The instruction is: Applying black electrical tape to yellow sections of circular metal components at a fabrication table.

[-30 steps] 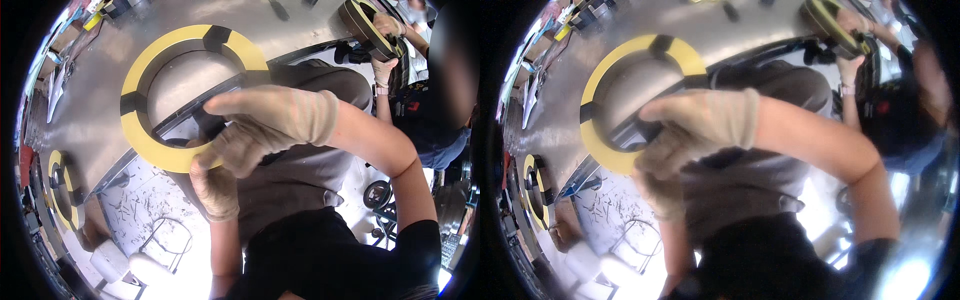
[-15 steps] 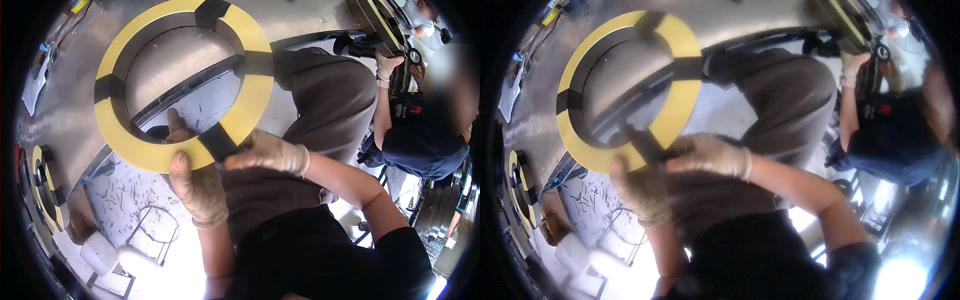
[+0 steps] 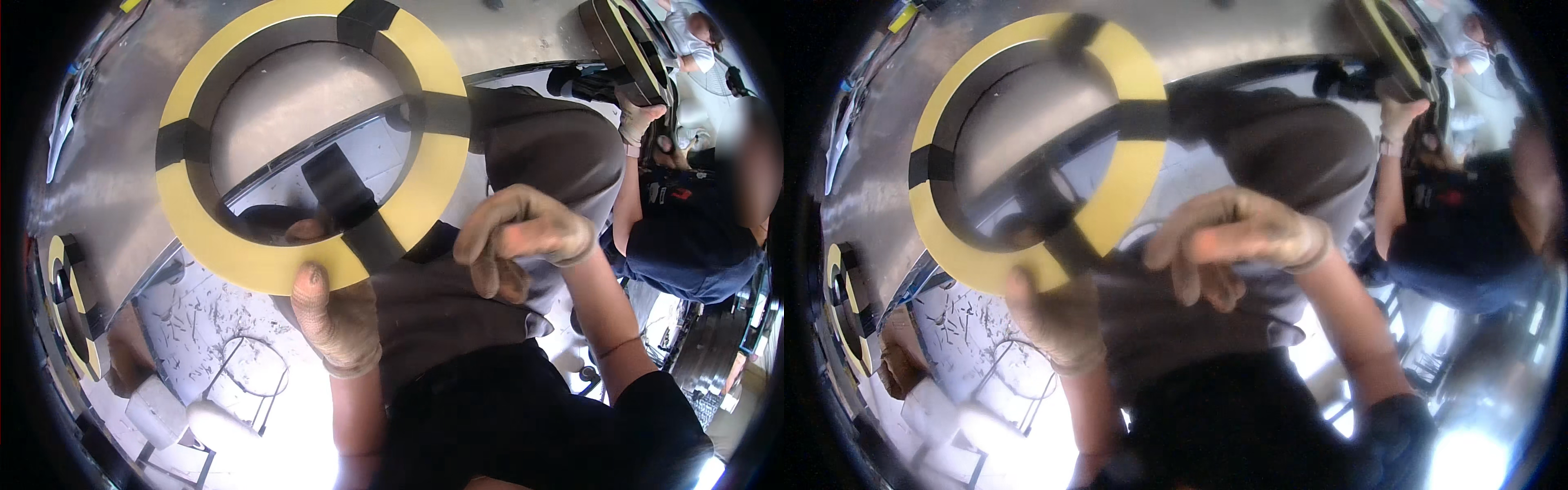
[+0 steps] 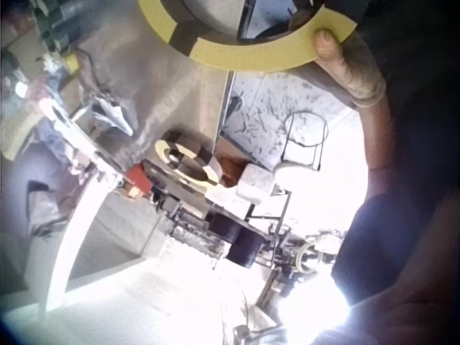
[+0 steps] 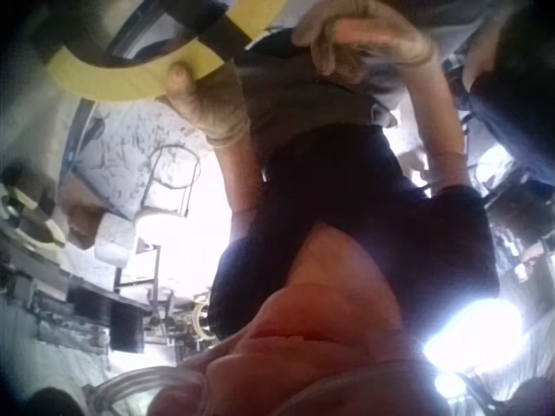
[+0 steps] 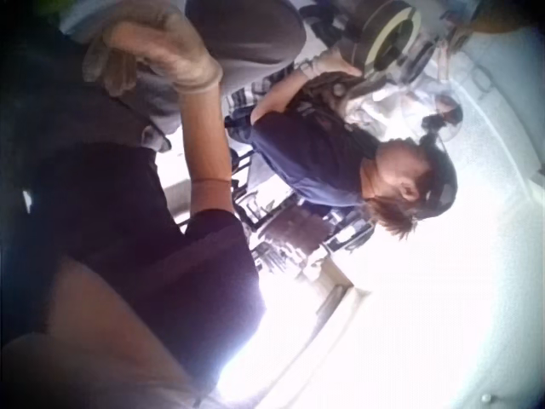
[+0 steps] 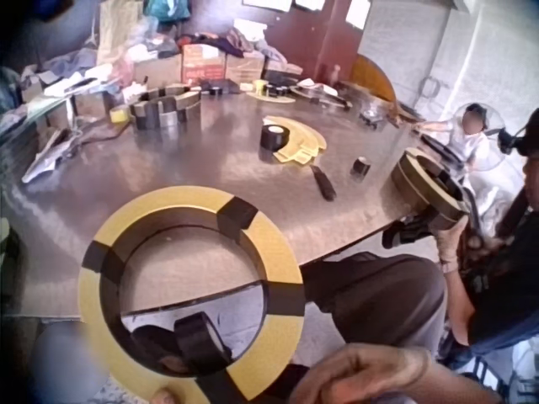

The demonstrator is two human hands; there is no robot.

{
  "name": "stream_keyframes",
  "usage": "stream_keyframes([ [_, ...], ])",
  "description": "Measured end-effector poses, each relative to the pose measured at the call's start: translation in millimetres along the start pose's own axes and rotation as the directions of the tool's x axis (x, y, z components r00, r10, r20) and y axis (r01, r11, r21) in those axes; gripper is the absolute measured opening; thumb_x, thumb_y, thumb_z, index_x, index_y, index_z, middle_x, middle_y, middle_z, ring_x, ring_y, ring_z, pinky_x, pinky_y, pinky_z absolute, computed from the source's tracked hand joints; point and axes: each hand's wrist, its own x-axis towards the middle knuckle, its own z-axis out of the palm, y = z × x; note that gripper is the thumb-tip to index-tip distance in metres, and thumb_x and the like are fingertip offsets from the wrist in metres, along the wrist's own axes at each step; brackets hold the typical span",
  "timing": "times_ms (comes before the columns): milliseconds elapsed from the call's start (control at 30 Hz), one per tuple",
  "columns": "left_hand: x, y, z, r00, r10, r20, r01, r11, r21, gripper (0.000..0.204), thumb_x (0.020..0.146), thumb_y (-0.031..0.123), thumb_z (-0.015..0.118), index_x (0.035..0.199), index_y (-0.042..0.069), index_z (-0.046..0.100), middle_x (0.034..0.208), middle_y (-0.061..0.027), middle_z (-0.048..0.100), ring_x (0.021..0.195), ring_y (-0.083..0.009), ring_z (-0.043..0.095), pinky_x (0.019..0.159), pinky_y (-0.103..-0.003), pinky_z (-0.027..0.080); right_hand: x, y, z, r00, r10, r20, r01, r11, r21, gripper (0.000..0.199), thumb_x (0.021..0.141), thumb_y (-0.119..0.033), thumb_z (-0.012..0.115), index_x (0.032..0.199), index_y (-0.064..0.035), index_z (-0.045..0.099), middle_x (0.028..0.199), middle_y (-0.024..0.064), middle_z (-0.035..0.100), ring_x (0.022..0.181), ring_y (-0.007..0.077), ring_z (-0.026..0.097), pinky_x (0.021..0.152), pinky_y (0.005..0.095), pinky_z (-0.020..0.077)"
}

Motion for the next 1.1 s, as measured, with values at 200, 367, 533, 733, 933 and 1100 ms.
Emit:
stream_keyframes([
  [200, -3.5, -4.3, -3.3, 1.000, 0.014, -0.003, -0.014, 0.999, 0.033, 0.059, 0.086, 0.037, 0.076, 0.127, 0.000, 0.056, 0.120, -0.0092, 0.062, 0.114, -0.0215, 0.062, 0.102, -0.036, 0.050, 40.3, -36.8, 53.9, 0.934, -0.285, -0.214, 0.179, 0.895, -0.409, 0.044, 0.105, -0.016, 0.051, 0.141, 0.0069, 0.044, 0.089, 0.0104, 0.071, 0.056, 0.0044, 0.060, 0.052, 0.0130, 0.0478],
  [367, -1.1, -2.9, 2.6, 0.999, 0.017, -0.029, -0.016, 1.000, 0.016, 0.056, 0.087, 0.036, 0.075, 0.127, 0.002, 0.055, 0.131, -0.0171, 0.058, 0.126, -0.0282, 0.056, 0.112, -0.044, 0.044, 54.0, -50.5, 68.5, 0.864, -0.502, 0.028, 0.301, 0.472, -0.829, 0.039, 0.104, -0.028, 0.058, 0.131, -0.0005, 0.052, 0.082, 0.0040, 0.069, 0.066, 0.0059, 0.063, 0.051, 0.0162, 0.0476],
  [533, 4.2, -7.3, 5.3, 1.000, 0.002, 0.006, -0.002, 1.000, -0.005, 0.055, 0.082, 0.040, 0.077, 0.121, 0.005, 0.059, 0.154, -0.0270, 0.037, 0.144, -0.0392, 0.035, 0.119, -0.056, 0.029, -6.2, -28.2, 113.9, 0.764, 0.555, -0.328, -0.507, 0.832, 0.227, 0.048, 0.097, -0.049, 0.064, 0.115, -0.0039, 0.063, 0.071, 0.0040, 0.068, 0.056, 0.0107, 0.064, 0.050, 0.0220, 0.0495],
  [733, 4.7, 0.3, -4.0, 1.000, 0.016, -0.022, -0.015, 0.999, 0.030, 0.062, 0.082, 0.036, 0.080, 0.128, 0.002, 0.057, 0.137, -0.0193, 0.056, 0.131, -0.0312, 0.049, 0.115, -0.045, 0.034, 69.4, 78.9, 0.4, 0.914, 0.183, -0.362, -0.333, 0.848, -0.412, 0.051, 0.094, -0.048, 0.070, 0.112, -0.0004, 0.063, 0.085, 0.0077, 0.070, 0.075, 0.0173, 0.069, 0.071, 0.0289, 0.0556],
  [933, 4.4, -0.1, -7.6, 0.999, -0.044, -0.016, 0.045, 0.998, 0.047, 0.059, 0.080, 0.037, 0.081, 0.124, 0.004, 0.059, 0.120, -0.0077, 0.062, 0.121, -0.0226, 0.059, 0.110, -0.037, 0.043, 73.9, 100.0, -38.3, 0.814, -0.580, -0.020, 0.307, 0.460, -0.833, 0.050, 0.098, -0.039, 0.065, 0.121, 0.0047, 0.059, 0.125, 0.0197, 0.064, 0.110, 0.0248, 0.065, 0.097, 0.0371, 0.0508],
  [1100, 1.3, 3.1, -6.5, 1.000, -0.015, -0.027, 0.018, 0.994, 0.112, 0.059, 0.079, 0.038, 0.081, 0.124, 0.006, 0.059, 0.118, -0.0069, 0.063, 0.118, -0.0220, 0.061, 0.107, -0.038, 0.046, 15.3, 1.6, -6.9, 0.981, 0.144, -0.130, -0.166, 0.971, -0.174, 0.047, 0.101, -0.038, 0.060, 0.117, 0.0058, 0.064, 0.085, 0.0150, 0.072, 0.072, 0.0192, 0.072, 0.064, 0.0270, 0.0582],
])
